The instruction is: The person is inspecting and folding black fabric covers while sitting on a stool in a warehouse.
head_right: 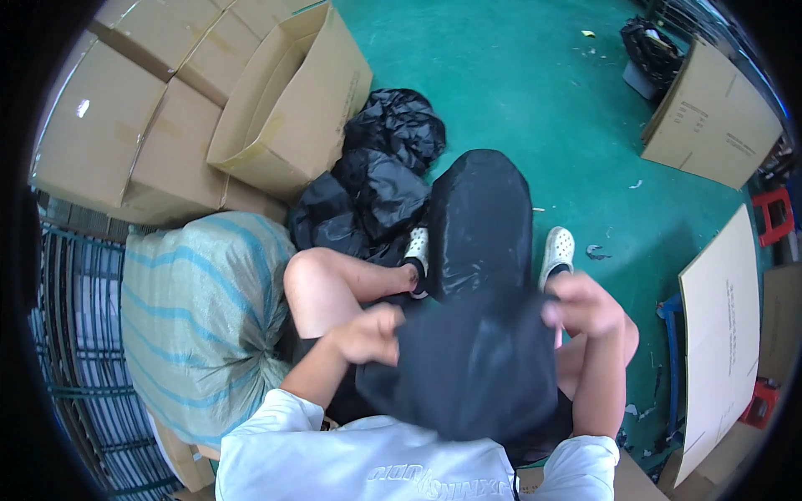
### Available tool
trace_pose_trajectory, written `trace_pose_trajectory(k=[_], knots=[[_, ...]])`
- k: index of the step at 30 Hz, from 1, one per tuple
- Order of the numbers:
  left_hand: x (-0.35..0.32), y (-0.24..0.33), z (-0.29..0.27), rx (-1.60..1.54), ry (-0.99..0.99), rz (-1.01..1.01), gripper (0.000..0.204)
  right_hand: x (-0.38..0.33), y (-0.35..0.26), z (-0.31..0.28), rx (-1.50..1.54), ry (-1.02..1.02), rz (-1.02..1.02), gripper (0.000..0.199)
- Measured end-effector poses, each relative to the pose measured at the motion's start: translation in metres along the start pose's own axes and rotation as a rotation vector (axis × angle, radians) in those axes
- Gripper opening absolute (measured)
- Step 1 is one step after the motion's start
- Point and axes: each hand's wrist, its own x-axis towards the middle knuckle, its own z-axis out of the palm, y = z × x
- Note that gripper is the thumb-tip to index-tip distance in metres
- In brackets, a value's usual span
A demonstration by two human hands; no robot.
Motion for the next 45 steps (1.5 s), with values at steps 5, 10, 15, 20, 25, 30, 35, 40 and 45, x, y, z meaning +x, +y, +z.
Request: trace_pose_trajectory(k=[5, 10, 15, 20, 25, 30, 35, 40, 45], knots=[[0.083, -0.027, -0.102, -0.195, 0.655, -0.22, 0.019, 0.072, 0.044, -0.044, -0.216, 0.697, 0.227, 0.023], [0.122, -0.114, -0.226, -0.003, 0.741, -0.168, 0.021, 0.109, 0.092, -0.114, -0.313, 0.762, 0.312, 0.024], [0.16, -0.129, -0.265, -0.191, 0.758, -0.103, 0.016, 0.146, 0.092, -0.145, -0.554, 0.872, 0.269, 0.022], [0.19, -0.117, -0.304, -0.27, 0.844, 0.048, 0.019, 0.185, 0.095, -0.19, -0.394, 0.917, 0.255, 0.017], [0.207, -0.103, -0.333, -0.243, 0.861, -0.017, 0.024, 0.22, 0.104, -0.219, -0.213, 0.956, 0.291, 0.022], [0.206, -0.117, -0.375, -0.492, 0.873, -0.048, 0.032, 0.253, 0.109, -0.225, 0.027, 0.911, 0.255, 0.021], [0.217, -0.141, -0.395, -0.573, 0.942, -0.117, 0.033, 0.286, 0.124, -0.25, 0.11, 0.923, 0.219, 0.019], [0.226, -0.181, -0.411, -0.482, 1.013, -0.261, 0.026, 0.299, 0.193, -0.281, -0.002, 1.116, 0.35, 0.016], [0.219, -0.212, -0.417, -0.091, 1.07, -0.207, 0.021, 0.29, 0.226, -0.285, -0.009, 1.143, 0.454, 0.019]])
